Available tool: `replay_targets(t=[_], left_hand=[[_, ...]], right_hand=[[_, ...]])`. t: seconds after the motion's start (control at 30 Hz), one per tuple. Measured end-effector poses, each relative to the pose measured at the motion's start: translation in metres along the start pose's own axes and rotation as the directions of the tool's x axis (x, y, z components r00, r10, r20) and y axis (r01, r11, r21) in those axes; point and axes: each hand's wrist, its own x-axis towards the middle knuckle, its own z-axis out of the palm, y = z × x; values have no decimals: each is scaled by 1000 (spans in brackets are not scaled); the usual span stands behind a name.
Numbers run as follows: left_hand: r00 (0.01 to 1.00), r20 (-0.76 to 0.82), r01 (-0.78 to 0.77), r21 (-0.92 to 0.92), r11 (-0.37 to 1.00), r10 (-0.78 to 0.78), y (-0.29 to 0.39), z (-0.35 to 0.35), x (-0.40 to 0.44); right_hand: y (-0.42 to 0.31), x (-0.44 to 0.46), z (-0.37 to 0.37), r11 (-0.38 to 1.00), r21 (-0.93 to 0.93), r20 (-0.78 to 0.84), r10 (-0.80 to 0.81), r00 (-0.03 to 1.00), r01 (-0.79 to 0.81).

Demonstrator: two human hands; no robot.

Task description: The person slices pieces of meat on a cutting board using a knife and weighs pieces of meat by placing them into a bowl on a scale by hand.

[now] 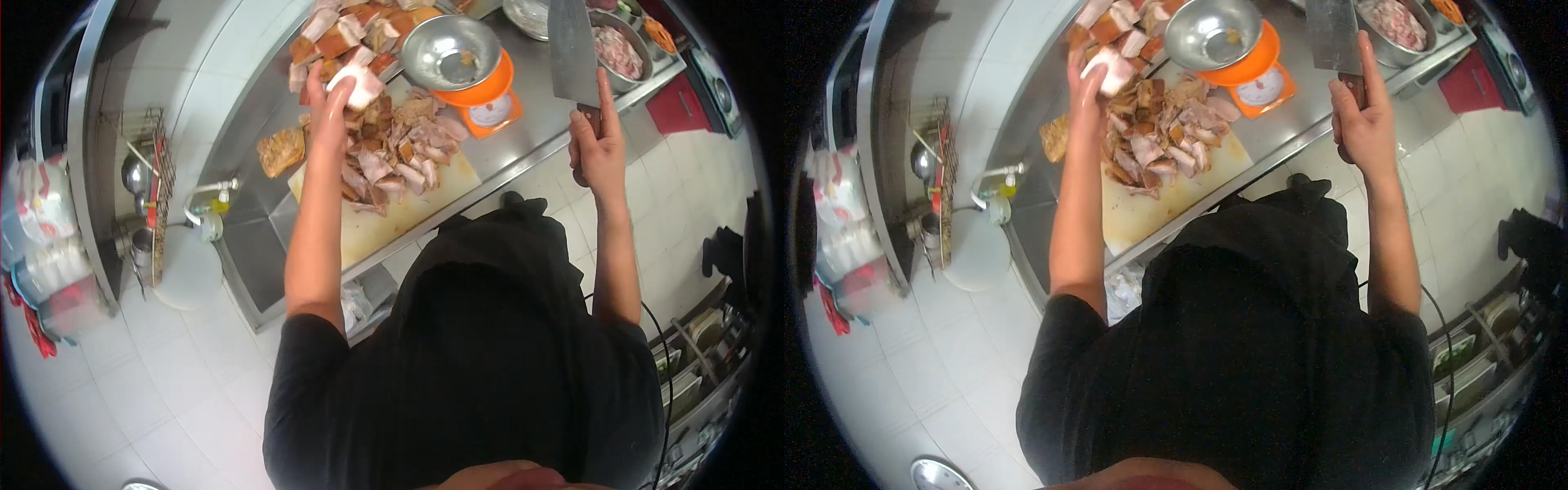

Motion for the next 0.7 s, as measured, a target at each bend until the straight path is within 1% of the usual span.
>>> replay_targets(t=[0.03, 0.07, 0.13, 0.17, 0.23, 0.27, 0.3, 0.4, 0.43, 0.53, 0.57, 0.63, 0.7], left_hand=[[998, 62, -40, 190, 981, 28, 7, 11, 21], [991, 128, -92, 368, 925, 48, 14, 24, 37], [968, 247, -175, 538, 825, 45, 37, 64, 52], [945, 322, -259, 649, 716, 50, 37, 78, 61], [914, 404, -306, 743, 596, -34, 30, 106, 74], [895, 438, -335, 779, 530, -78, 25, 119, 80], [872, 488, -410, 773, 484, -40, 21, 129, 82], [847, 510, -439, 832, 340, -154, 15, 153, 87], [842, 520, -461, 832, 307, -144, 9, 158, 89], [856, 470, -434, 880, 193, -215, 12, 173, 84], [852, 482, -445, 873, 200, -203, 12, 176, 84], [848, 499, -472, 865, 171, -180, 8, 180, 82], [844, 518, -498, 854, 154, -143, 2, 181, 82]], right_hand=[[8, 0, -11, 1000, 7, -18, -22, 1000, 22], [10, -1, -20, 1000, -5, -42, -4, 999, 3], [10, -7, -36, 999, -29, -88, 33, 996, -36], [11, -10, -42, 998, -30, -105, 46, 993, -50], [13, -17, -53, 996, -32, -138, 74, 988, -79], [15, -20, -58, 995, -23, -151, 89, 985, -94], [16, -23, -62, 994, -14, -162, 108, 981, -112], [27, -28, -76, 992, -11, -191, 118, 974, -122], [32, -29, -79, 993, -14, -197, 113, 974, -118], [40, -30, -86, 990, -54, -210, 116, 971, -129], [39, -29, -86, 988, -42, -208, 136, 969, -147], [36, -26, -85, 983, -18, -200, 174, 964, -181], [38, -20, -84, 990, -31, -189, 128, 974, -136]])
